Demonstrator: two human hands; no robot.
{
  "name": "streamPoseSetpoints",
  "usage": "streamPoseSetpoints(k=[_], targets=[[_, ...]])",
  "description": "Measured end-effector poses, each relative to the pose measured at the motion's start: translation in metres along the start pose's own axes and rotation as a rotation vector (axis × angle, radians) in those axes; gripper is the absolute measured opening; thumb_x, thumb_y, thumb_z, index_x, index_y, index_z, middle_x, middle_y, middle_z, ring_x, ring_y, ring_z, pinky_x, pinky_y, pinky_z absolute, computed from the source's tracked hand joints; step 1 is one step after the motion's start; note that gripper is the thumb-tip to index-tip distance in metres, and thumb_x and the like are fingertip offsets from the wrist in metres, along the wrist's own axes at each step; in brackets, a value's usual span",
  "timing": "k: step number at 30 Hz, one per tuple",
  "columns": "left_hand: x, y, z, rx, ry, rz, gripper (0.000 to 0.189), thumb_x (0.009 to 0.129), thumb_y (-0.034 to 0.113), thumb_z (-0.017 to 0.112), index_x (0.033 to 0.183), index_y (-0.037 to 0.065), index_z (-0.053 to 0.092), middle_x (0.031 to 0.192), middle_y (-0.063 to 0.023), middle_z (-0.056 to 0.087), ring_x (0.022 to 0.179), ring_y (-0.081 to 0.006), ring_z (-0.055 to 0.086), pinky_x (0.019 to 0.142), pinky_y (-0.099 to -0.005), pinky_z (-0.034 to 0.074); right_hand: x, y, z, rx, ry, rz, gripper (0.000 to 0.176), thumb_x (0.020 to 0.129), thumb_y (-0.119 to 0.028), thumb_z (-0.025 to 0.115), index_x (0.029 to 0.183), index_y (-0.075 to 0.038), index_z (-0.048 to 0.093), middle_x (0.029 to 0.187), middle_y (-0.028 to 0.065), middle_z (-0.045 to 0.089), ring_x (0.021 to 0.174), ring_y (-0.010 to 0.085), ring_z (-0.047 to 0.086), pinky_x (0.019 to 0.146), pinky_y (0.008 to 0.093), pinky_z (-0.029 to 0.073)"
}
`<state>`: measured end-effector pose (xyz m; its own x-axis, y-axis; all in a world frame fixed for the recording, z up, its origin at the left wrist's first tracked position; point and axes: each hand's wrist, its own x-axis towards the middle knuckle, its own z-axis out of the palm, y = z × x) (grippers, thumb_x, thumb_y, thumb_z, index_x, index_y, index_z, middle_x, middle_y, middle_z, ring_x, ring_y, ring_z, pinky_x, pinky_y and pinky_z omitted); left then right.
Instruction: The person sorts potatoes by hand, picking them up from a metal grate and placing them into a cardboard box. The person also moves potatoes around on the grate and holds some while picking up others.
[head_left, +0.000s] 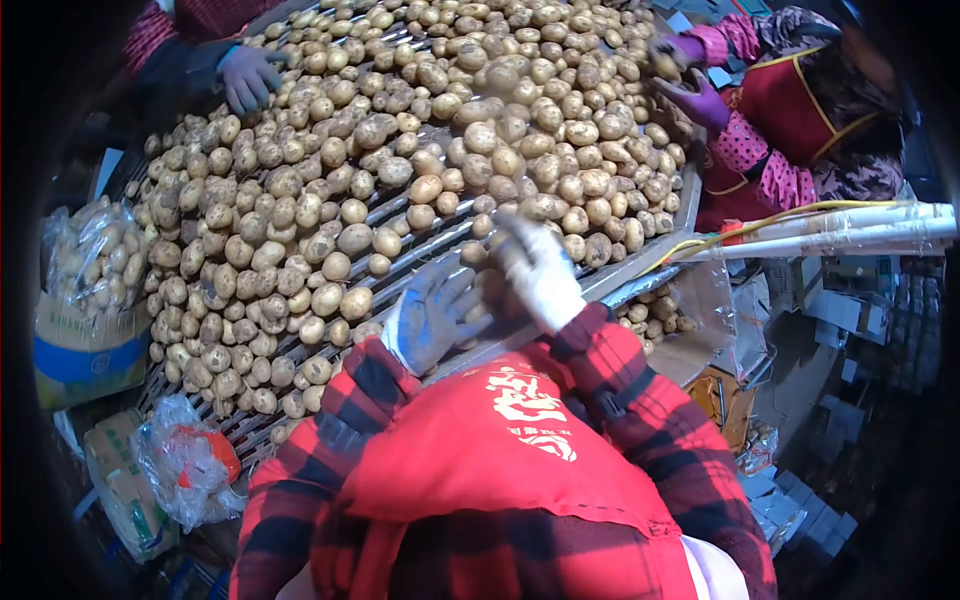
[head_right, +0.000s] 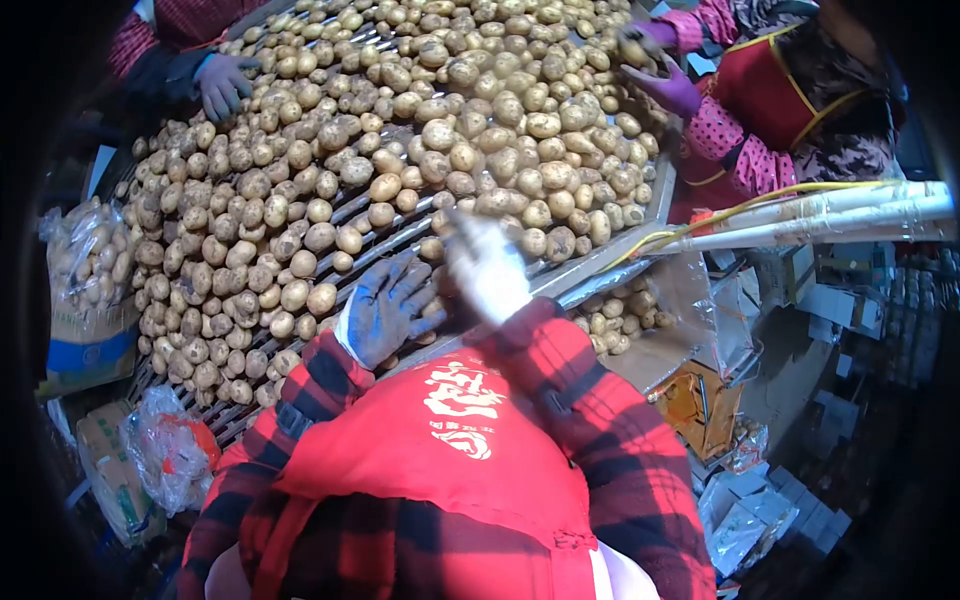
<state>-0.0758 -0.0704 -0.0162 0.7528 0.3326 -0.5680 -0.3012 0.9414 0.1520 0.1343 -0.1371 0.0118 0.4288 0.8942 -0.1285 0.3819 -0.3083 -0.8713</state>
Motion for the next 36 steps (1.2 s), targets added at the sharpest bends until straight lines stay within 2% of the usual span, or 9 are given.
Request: streamPoseSetpoints(k=[1,3,10,20,23,27,29,34,36], targets=[[0.0,0.004,-0.014,-0.122,-0.231,-0.076,0.056,0.108,0.045,0.055,0.157,0.018,0.049,0.147,-0.0124,0.061,0.139,-0.0304,0.054,0.114,-0.0499,0.046,-0.009,-0.022,0.0,0.029,-0.148,-0.118,0.04,0.105,-0.024,0.06,0.141,-0.008,0.064,0.133,0.0227,0.065,0.122,0.0407,0.063,0.105,0.0489,0.051],[0.003,0.004,-0.027,1.515,-0.047,0.526,0.052,0.107,0.041,0.056,0.149,0.011,0.053,0.143,-0.012,0.063,0.132,-0.03,0.058,0.109,-0.0487,0.051,-0.006,-0.028,-0.001,-0.119,-0.223,-0.3,0.044,0.101,-0.022,0.064,0.144,-0.01,0.062,0.135,0.0223,0.063,0.125,0.0402,0.062,0.107,0.0484,0.049],[-0.064,0.013,-0.013,1.112,0.227,0.417,0.039,0.098,0.008,0.067,0.134,-0.002,0.055,0.135,-0.0105,0.065,0.121,-0.0239,0.064,0.108,-0.0408,0.052,0.089,0.051,-0.006,-0.865,0.147,-0.694,0.048,0.079,-0.028,0.078,0.126,-0.021,0.07,0.14,0.0064,0.059,0.136,0.0395,0.049,0.113,0.067,0.036],[-0.094,0.023,-0.052,-0.325,0.252,0.287,0.034,0.111,0.036,0.05,0.133,0.012,0.058,0.14,-0.0053,0.062,0.131,-0.0239,0.058,0.113,-0.0489,0.047,0.273,0.068,-0.052,-1.148,0.18,-0.572,0.049,0.093,-0.032,0.07,0.142,-0.03,0.063,0.135,0.0087,0.065,0.127,0.0344,0.059,0.116,0.066,0.033],[-0.098,0.037,-0.06,-0.397,0.19,0.325,0.032,0.11,0.033,0.055,0.136,0.016,0.059,0.145,-0.0027,0.063,0.134,-0.0218,0.058,0.114,-0.0476,0.046,0.239,0.05,-0.072,-1.001,0.371,-0.738,0.051,0.091,-0.028,0.072,0.141,-0.023,0.063,0.134,0.0079,0.066,0.125,0.0338,0.061,0.116,0.0652,0.034],[-0.088,0.053,-0.037,-0.411,0.31,0.367,0.031,0.107,0.026,0.06,0.134,0.012,0.061,0.142,-0.0068,0.064,0.131,-0.0232,0.06,0.111,-0.0481,0.049,0.104,0.023,-0.07,-0.854,0.089,-0.631,0.046,0.093,-0.023,0.072,0.138,-0.016,0.066,0.134,0.0115,0.066,0.128,0.0334,0.06,0.118,0.0639,0.033],[-0.086,0.058,-0.05,0.895,0.41,0.541,0.034,0.106,0.024,0.062,0.136,0.008,0.06,0.143,-0.0078,0.064,0.129,-0.0228,0.06,0.111,-0.0449,0.05,0.044,0.028,-0.063,-0.832,-0.006,-0.459,0.049,0.093,-0.024,0.073,0.141,-0.016,0.064,0.141,0.0127,0.063,0.131,0.0336,0.058,0.121,0.0632,0.028],[-0.091,0.061,-0.009,2.063,0.412,0.548,0.048,0.103,0.018,0.066,0.146,0.002,0.053,0.15,-0.0118,0.059,0.129,-0.0228,0.06,0.112,-0.0371,0.048,-0.034,-0.011,-0.033,-0.322,-0.337,-0.21,0.052,0.092,-0.017,0.071,0.143,-0.01,0.062,0.142,0.0183,0.061,0.129,0.0361,0.061,0.113,0.0465,0.047],[-0.074,0.046,-0.003,1.681,0.213,0.56,0.055,0.102,0.019,0.067,0.152,0.004,0.049,0.153,-0.0126,0.057,0.137,-0.0231,0.054,0.117,-0.0367,0.042,-0.045,-0.034,-0.002,0.331,-0.339,0.155,0.057,0.094,-0.016,0.074,0.149,-0.006,0.058,0.143,0.0169,0.061,0.136,0.0279,0.057,0.113,0.0401,0.047]])
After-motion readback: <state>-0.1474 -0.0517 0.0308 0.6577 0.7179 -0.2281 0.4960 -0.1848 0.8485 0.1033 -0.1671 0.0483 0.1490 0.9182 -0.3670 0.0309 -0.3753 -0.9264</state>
